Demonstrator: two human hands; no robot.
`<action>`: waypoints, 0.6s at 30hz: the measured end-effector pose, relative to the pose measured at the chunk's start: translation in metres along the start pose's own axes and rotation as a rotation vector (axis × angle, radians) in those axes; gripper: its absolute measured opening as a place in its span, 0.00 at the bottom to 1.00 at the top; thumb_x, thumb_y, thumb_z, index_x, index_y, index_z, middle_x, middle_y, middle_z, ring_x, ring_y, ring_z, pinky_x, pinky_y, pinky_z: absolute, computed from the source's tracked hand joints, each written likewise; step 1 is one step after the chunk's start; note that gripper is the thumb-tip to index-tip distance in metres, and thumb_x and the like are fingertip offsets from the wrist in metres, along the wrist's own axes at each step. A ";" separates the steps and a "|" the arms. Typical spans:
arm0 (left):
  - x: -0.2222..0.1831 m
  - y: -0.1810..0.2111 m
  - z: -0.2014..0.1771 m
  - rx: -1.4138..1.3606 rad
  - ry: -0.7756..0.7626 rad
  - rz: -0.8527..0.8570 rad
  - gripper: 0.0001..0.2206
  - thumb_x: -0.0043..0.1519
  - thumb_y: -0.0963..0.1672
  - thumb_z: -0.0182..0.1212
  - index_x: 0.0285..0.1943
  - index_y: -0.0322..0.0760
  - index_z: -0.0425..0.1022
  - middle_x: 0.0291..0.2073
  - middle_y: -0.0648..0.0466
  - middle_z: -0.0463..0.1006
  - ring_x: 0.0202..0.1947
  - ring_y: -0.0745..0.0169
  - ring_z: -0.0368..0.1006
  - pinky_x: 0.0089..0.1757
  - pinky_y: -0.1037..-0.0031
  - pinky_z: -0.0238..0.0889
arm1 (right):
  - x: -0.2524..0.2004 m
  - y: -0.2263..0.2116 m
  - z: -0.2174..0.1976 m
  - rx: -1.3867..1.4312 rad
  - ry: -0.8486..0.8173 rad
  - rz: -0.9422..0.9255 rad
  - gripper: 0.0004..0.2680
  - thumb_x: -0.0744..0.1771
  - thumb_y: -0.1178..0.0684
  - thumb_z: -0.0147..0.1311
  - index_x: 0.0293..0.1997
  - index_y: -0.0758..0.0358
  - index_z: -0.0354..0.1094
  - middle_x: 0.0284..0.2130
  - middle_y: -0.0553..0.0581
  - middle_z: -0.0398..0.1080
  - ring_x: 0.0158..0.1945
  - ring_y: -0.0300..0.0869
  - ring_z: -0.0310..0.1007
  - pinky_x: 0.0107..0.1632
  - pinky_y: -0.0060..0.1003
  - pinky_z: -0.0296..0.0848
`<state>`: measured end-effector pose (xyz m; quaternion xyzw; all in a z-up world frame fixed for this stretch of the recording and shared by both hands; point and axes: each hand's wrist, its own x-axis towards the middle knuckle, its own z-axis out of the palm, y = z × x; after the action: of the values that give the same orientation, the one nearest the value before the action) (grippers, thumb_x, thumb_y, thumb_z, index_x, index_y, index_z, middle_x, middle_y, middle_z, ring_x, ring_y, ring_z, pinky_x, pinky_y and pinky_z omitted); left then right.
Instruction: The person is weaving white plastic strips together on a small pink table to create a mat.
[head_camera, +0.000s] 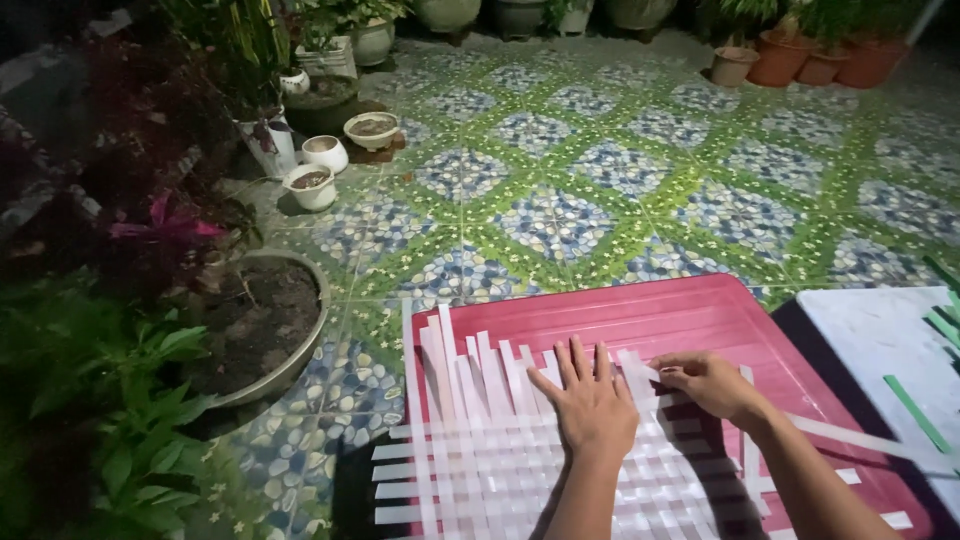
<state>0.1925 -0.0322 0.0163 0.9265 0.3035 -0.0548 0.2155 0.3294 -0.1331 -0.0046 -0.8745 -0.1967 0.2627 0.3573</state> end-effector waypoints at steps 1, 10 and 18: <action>0.001 0.000 0.001 -0.018 0.001 0.001 0.23 0.61 0.49 0.22 0.68 0.50 0.34 0.66 0.49 0.28 0.66 0.47 0.20 0.53 0.36 0.11 | 0.001 0.000 0.000 -0.079 -0.008 -0.018 0.09 0.61 0.56 0.53 0.43 0.57 0.74 0.43 0.51 0.74 0.42 0.38 0.75 0.45 0.29 0.69; 0.008 -0.003 0.019 -0.036 0.204 0.060 0.21 0.60 0.48 0.31 0.64 0.47 0.47 0.64 0.46 0.40 0.64 0.42 0.30 0.51 0.30 0.19 | 0.029 0.033 0.016 -0.198 0.151 -0.123 0.08 0.60 0.53 0.52 0.37 0.53 0.76 0.35 0.46 0.77 0.39 0.32 0.75 0.43 0.25 0.69; 0.019 -0.005 0.038 -0.102 0.355 0.089 0.19 0.58 0.46 0.39 0.59 0.46 0.56 0.62 0.45 0.45 0.62 0.41 0.33 0.50 0.28 0.19 | 0.039 0.064 0.023 -0.643 0.485 -0.155 0.08 0.58 0.47 0.48 0.35 0.36 0.69 0.33 0.41 0.74 0.39 0.40 0.74 0.41 0.34 0.70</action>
<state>0.2066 -0.0350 -0.0244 0.9221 0.2979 0.1345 0.2072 0.3563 -0.1429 -0.0770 -0.9608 -0.2439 -0.0535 0.1206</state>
